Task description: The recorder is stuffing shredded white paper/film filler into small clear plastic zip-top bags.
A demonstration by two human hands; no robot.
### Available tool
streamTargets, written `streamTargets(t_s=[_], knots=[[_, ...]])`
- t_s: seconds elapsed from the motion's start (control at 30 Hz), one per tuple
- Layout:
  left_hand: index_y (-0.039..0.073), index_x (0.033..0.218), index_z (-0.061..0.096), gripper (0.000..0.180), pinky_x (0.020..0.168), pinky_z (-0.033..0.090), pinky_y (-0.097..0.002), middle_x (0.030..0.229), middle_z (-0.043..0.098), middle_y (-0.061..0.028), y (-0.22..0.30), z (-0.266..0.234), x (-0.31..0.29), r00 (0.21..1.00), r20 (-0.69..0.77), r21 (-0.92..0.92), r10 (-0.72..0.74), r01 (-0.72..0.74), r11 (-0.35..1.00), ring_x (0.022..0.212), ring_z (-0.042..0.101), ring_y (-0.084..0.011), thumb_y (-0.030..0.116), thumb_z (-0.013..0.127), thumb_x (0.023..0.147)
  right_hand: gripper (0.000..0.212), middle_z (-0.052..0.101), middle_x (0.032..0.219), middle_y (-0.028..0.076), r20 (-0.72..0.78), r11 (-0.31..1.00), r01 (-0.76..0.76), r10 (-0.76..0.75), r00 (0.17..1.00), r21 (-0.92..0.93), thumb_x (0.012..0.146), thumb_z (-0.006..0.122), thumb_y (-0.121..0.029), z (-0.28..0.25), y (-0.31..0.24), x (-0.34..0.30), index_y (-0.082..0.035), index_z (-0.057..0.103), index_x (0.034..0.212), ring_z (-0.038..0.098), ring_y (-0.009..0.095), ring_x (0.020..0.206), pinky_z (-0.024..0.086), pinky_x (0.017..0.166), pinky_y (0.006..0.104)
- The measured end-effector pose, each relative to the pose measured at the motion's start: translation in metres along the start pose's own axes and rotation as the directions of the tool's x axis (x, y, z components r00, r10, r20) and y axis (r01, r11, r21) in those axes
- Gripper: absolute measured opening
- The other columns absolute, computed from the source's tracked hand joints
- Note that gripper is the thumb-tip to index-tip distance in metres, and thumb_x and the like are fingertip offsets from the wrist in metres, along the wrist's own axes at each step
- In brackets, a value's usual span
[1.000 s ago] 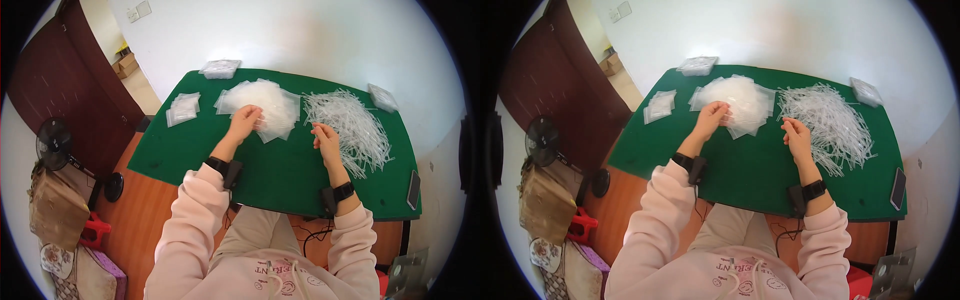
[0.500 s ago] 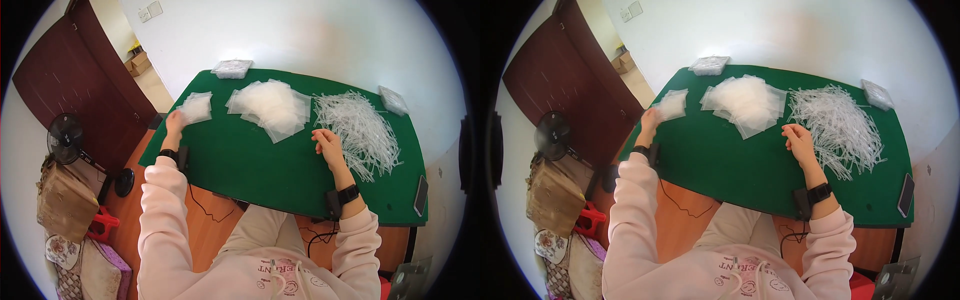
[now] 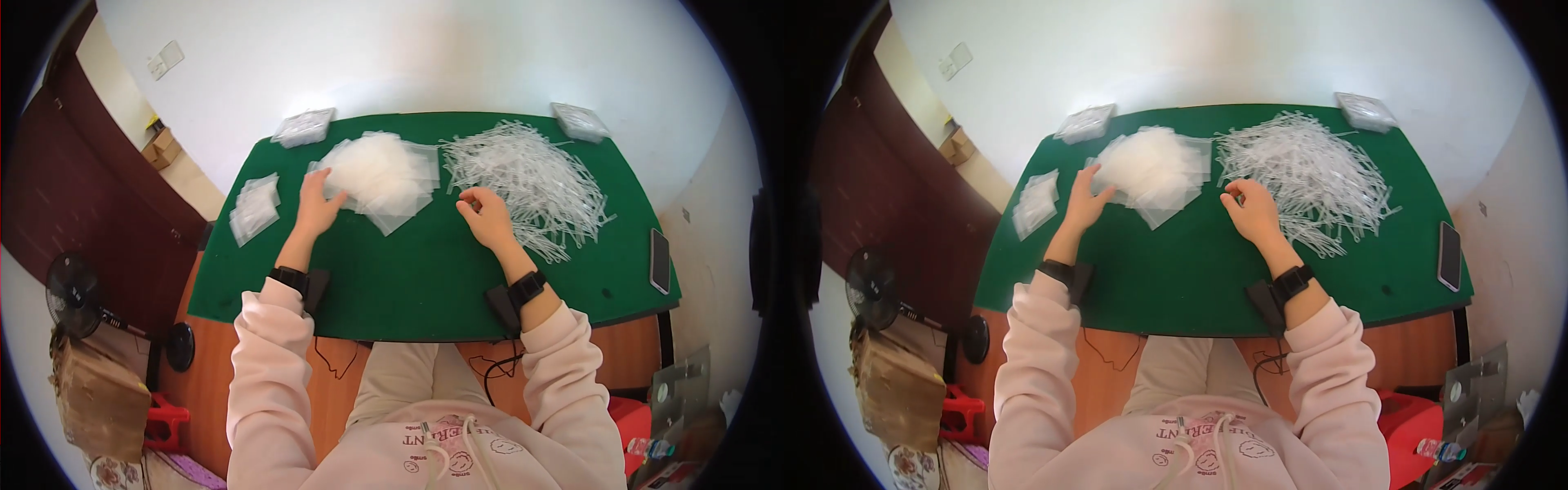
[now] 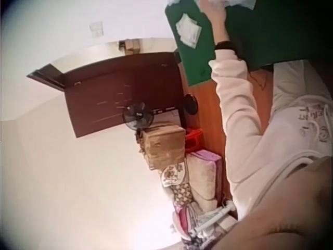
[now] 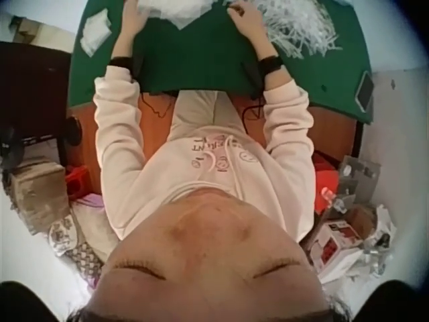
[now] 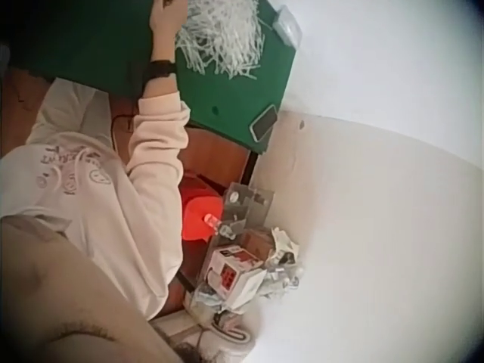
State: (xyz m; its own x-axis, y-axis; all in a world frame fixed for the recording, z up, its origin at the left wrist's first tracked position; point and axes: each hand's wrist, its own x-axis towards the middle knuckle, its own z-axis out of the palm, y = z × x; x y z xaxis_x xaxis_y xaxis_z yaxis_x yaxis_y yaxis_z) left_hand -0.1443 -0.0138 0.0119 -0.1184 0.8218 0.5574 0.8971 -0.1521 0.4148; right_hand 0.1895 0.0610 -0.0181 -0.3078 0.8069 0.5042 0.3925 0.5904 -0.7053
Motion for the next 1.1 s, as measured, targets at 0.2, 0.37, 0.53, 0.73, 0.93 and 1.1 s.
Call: streamTargets(t_s=[0.2, 0.37, 0.53, 0.73, 0.93, 1.1], knots=[[0.007, 0.126, 0.041, 0.061, 0.101, 0.025, -0.0475, 0.132, 0.034, -0.0219, 0.085, 0.057, 0.015, 0.984, 0.072, -0.05, 0.161, -0.158, 0.986, 0.127, 0.024, -0.039, 0.032, 0.063, 0.074, 0.035, 0.054, 0.105, 0.016, -0.227, 0.904, -0.091, -0.006, 0.974, -0.417, 0.071, 0.066, -0.024, -0.033, 0.0, 0.011, -0.006, 0.059, 0.1, 0.05, 0.028, 0.098, 0.039, 0.083, 0.04], [0.013, 0.13, 0.038, 0.062, 0.102, 0.019, -0.0521, 0.139, 0.025, -0.019, 0.086, 0.077, 0.023, 0.938, 0.338, 0.283, -0.076, -0.024, 0.959, 0.13, 0.018, -0.0366, 0.041, 0.057, 0.078, 0.056, 0.042, 0.123, 0.02, -0.364, 0.713, -0.31, 0.082, 0.928, -0.629, 0.07, 0.066, -0.036, -0.041, 0.015, 0.015, -0.006, 0.051, 0.115, 0.036, 0.033, 0.117, 0.029, 0.095, 0.0483], [0.017, 0.132, 0.036, 0.063, 0.102, 0.019, -0.0541, 0.14, 0.025, -0.0182, 0.064, 0.065, 0.019, 0.857, 0.497, 0.334, -0.139, -0.041, 0.942, 0.131, 0.018, -0.0361, 0.047, 0.052, 0.079, 0.066, 0.034, 0.131, 0.022, -0.366, 0.574, -0.463, 0.283, 0.886, -0.675, 0.071, 0.063, -0.042, -0.045, 0.03, 0.017, -0.007, 0.044, 0.123, 0.028, 0.036, 0.124, 0.023, 0.098, 0.0551], [0.008, 0.127, 0.042, 0.061, 0.101, 0.027, -0.0458, 0.134, 0.034, -0.0199, 0.051, 0.044, 0.005, 0.842, 0.532, 0.287, -0.089, -0.081, 0.954, 0.126, 0.027, -0.0373, 0.043, 0.055, 0.078, 0.066, 0.034, 0.132, 0.023, -0.205, 0.578, -0.376, 0.34, 0.918, -0.724, 0.072, 0.061, -0.044, -0.038, 0.022, 0.016, -0.007, 0.044, 0.124, 0.028, 0.037, 0.125, 0.023, 0.099, 0.0536], [0.012, 0.124, 0.044, 0.057, 0.097, 0.033, -0.0482, 0.131, 0.038, -0.0191, 0.06, 0.036, -0.004, 0.833, 0.539, 0.317, -0.124, -0.065, 0.946, 0.124, 0.032, -0.0365, 0.041, 0.057, 0.076, 0.061, 0.038, 0.129, 0.024, -0.1, 0.7, -0.222, 0.212, 0.972, -0.679, 0.071, 0.063, -0.04, -0.029, 0.019, 0.011, -0.005, 0.049, 0.119, 0.033, 0.037, 0.121, 0.029, 0.099, 0.0458], [0.007, 0.116, 0.05, 0.05, 0.093, 0.037, -0.0432, 0.12, 0.047, -0.0193, 0.098, 0.039, -0.007, 0.971, 0.204, 0.116, 0.122, -0.148, 0.982, 0.116, 0.041, -0.0355, 0.029, 0.063, 0.073, 0.055, 0.041, 0.127, 0.024, -0.062, 0.713, -0.143, 0.138, 0.988, -0.687, 0.071, 0.064, -0.037, -0.025, 0.016, 0.008, -0.004, 0.052, 0.113, 0.037, 0.038, 0.119, 0.032, 0.098, 0.0441]])
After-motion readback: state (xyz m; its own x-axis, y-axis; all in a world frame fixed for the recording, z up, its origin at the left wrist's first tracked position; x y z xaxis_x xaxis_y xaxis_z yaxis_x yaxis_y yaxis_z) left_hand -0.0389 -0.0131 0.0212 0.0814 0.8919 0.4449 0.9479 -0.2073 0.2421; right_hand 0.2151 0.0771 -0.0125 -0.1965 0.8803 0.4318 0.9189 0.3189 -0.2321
